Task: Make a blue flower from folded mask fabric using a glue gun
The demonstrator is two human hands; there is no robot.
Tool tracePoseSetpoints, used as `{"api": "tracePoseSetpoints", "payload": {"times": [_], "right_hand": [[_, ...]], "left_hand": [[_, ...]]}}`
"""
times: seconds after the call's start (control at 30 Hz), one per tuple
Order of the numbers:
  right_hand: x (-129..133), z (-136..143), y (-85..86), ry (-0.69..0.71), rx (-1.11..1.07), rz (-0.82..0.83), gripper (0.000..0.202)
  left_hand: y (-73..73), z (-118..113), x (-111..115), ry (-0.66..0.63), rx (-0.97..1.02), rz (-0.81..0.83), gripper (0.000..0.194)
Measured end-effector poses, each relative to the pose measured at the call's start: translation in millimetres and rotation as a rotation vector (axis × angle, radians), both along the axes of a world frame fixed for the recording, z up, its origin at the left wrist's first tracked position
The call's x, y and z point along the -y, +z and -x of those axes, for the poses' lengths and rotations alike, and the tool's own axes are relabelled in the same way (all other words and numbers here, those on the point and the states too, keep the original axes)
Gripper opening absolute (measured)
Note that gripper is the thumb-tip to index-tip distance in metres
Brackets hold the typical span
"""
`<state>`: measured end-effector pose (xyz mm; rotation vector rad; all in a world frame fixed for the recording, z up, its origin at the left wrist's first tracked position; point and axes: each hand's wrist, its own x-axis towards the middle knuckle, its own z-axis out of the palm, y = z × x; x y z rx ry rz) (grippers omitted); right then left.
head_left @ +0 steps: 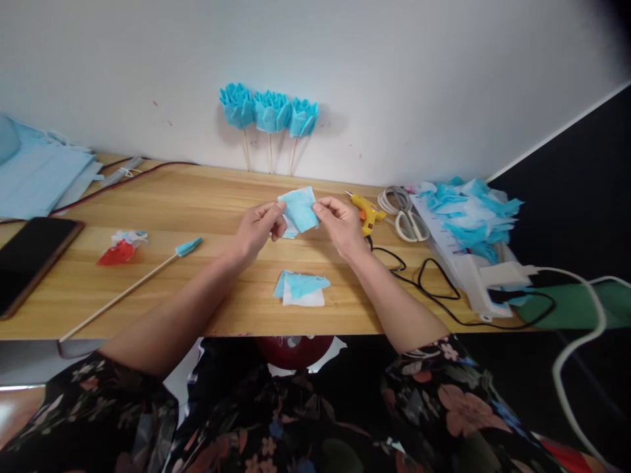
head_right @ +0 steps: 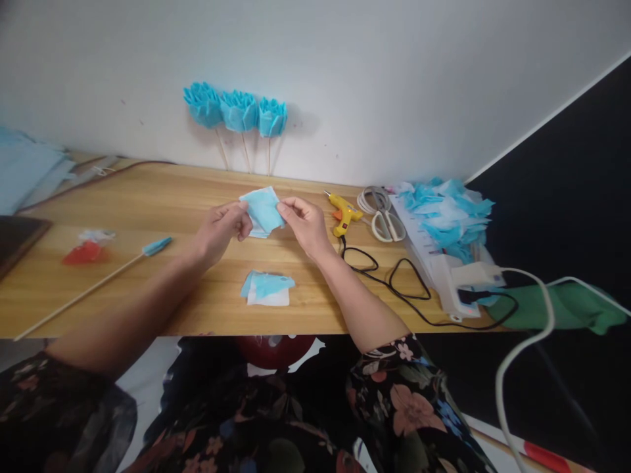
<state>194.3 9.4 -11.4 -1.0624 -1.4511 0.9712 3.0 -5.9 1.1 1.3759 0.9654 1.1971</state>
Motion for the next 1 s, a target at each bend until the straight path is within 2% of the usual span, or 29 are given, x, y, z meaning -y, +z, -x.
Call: {"api": "tracePoseSetpoints", "payload": {"times": [0.1,0.17,0.3,0.5,0.7,1.0], "right_hand": [[0.3,0.6,1.3,0.001,-0.021,-0.012,0.027],[0.3,1.1,1.2,0.001,-0.019,-0.003,0.027],[0.3,1.7,-0.4,-0.003,-0.018,0.015,0.031],[0.2,1.6,-1.7,-0.003,-0.023,0.015,0.035],[-1.4,0.4,-1.8,0.076,-0.05,0.036,0.035],[-2.8,1.0,-3.9,0.074,-0.099,0.06,0.033]], "left_hand": [[-1.4,-1.0,0.2,-0.066,-0.033,0.02,0.061],[-1.4,-1.9,1.2,-0.074,-0.045,0.041,0.054],[-0.8,-2.3,2.5,-0.024,-0.037,0.061,0.042],[-0.6,-0.6,0.9,-0.021,-0.027,0.029,0.043],[-0.8,1.0,0.9,-0.012,-0.023,0.034,0.041],[-1.7,1.4,-0.6,-0.007,-0.003,0.041,0.04]]}}
